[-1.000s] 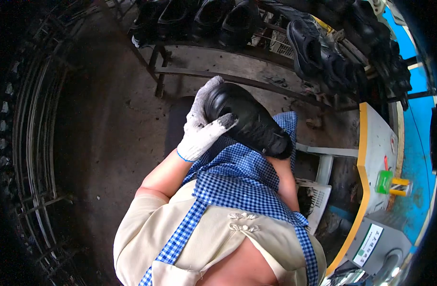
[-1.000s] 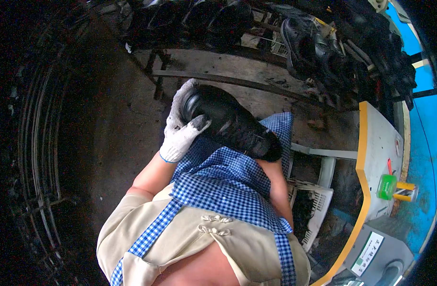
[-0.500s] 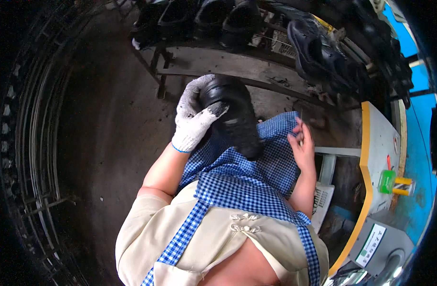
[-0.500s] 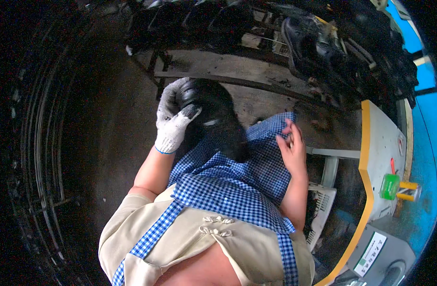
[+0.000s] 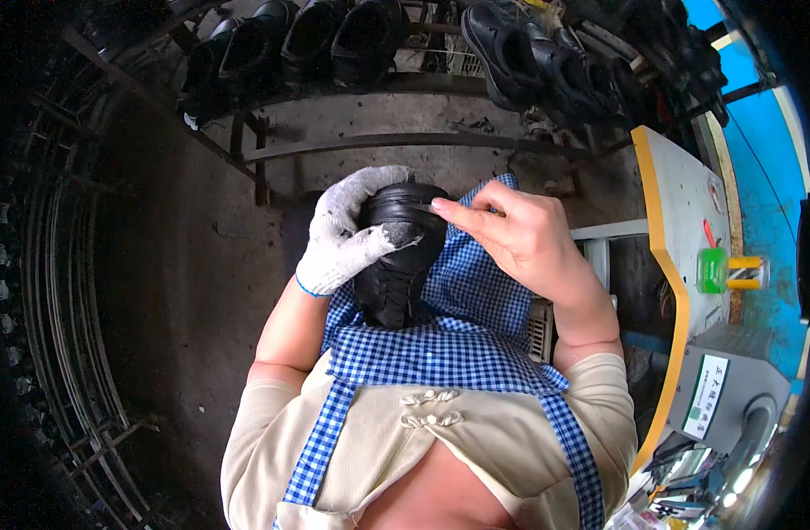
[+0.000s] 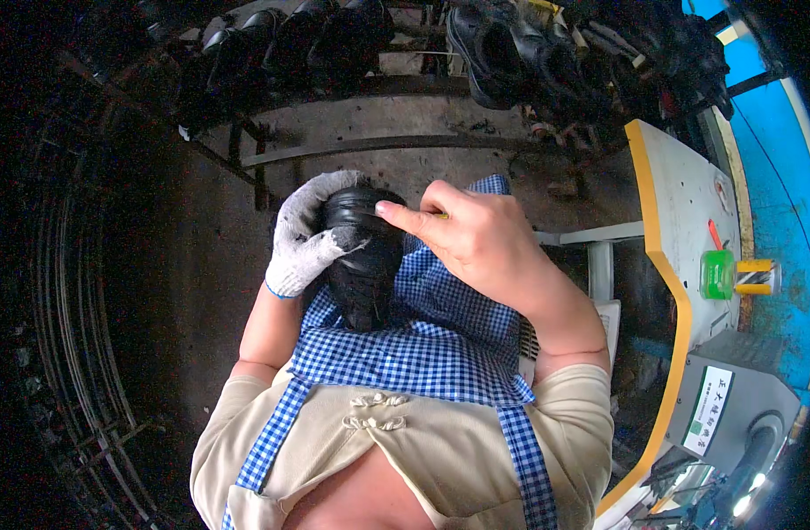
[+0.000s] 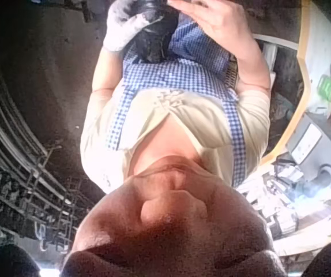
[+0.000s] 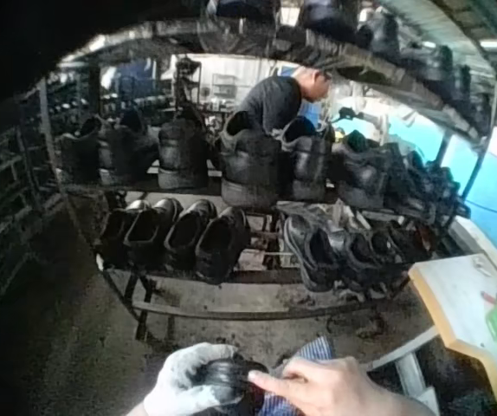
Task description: The person uses a small metal tool to scrape the soles and edges of black shoes. They handle the shoes one at a time, picking them up from a metal rack, cleaning them, and placing them back. The person wears white gloves and a blue checkered apron while working in a workshop environment.
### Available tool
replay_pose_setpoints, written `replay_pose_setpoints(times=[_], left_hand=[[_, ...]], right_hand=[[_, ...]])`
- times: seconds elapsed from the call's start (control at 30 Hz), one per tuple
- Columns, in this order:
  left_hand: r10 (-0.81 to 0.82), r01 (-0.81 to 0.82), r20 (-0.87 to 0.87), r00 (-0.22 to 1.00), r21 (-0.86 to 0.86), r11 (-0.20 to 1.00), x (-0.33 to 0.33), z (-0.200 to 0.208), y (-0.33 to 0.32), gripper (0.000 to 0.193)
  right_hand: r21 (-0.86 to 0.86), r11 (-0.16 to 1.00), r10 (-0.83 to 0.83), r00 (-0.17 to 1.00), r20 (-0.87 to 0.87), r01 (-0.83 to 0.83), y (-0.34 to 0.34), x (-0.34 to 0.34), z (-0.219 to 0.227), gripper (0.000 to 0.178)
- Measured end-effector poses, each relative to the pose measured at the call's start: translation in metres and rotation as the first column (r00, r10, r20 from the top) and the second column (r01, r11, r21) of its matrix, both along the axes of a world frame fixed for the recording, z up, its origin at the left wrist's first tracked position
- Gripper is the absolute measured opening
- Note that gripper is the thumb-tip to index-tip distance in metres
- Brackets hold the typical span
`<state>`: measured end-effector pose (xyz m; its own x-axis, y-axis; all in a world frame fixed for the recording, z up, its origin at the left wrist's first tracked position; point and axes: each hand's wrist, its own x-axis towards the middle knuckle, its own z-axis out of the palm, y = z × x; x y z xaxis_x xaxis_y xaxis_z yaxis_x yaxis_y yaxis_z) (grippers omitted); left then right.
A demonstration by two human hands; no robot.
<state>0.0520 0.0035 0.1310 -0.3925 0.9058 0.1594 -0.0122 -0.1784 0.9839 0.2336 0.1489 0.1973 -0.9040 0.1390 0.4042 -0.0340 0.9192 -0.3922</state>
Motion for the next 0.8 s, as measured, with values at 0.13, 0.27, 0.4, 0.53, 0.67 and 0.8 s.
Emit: replay_pose_setpoints(times=[0.13,0.27,0.4,0.53,0.67,0.8], left_hand=[[-0.006,0.005,-0.006,1.0,-0.028,1.0,-0.001,-0.007,-0.002,0.067],[-0.012,0.013,0.066,0.998,-0.022,1.0,-0.001,-0.006,-0.003,0.064],[-0.008,0.011,0.089,0.996,-0.029,1.0,0.001,-0.003,-0.001,0.061],[0.013,-0.011,0.065,0.998,-0.031,0.999,-0.001,-0.005,-0.004,0.062],[0.003,-0.003,0.078,0.997,-0.002,1.0,-0.002,-0.008,-0.005,0.062],[-0.013,0.015,0.052,0.999,-0.032,0.999,0.0,-0.005,-0.005,0.062]], right_hand=[[-0.001,1.0,-0.025,1.0,-0.016,0.025,-0.004,0.001,-0.006,0.04],[0.0,1.0,-0.026,1.0,-0.016,0.026,-0.003,0.0,-0.01,0.04],[0.012,0.999,-0.051,0.998,-0.035,0.052,0.0,0.0,-0.014,0.038],[0.021,0.999,-0.037,0.999,-0.028,0.037,0.003,0.002,-0.008,0.038],[0.062,0.998,-0.01,1.0,-0.001,0.01,0.01,0.008,0.002,0.04],[0.127,0.991,-0.039,0.998,-0.055,0.046,-0.001,-0.004,0.005,0.038]])
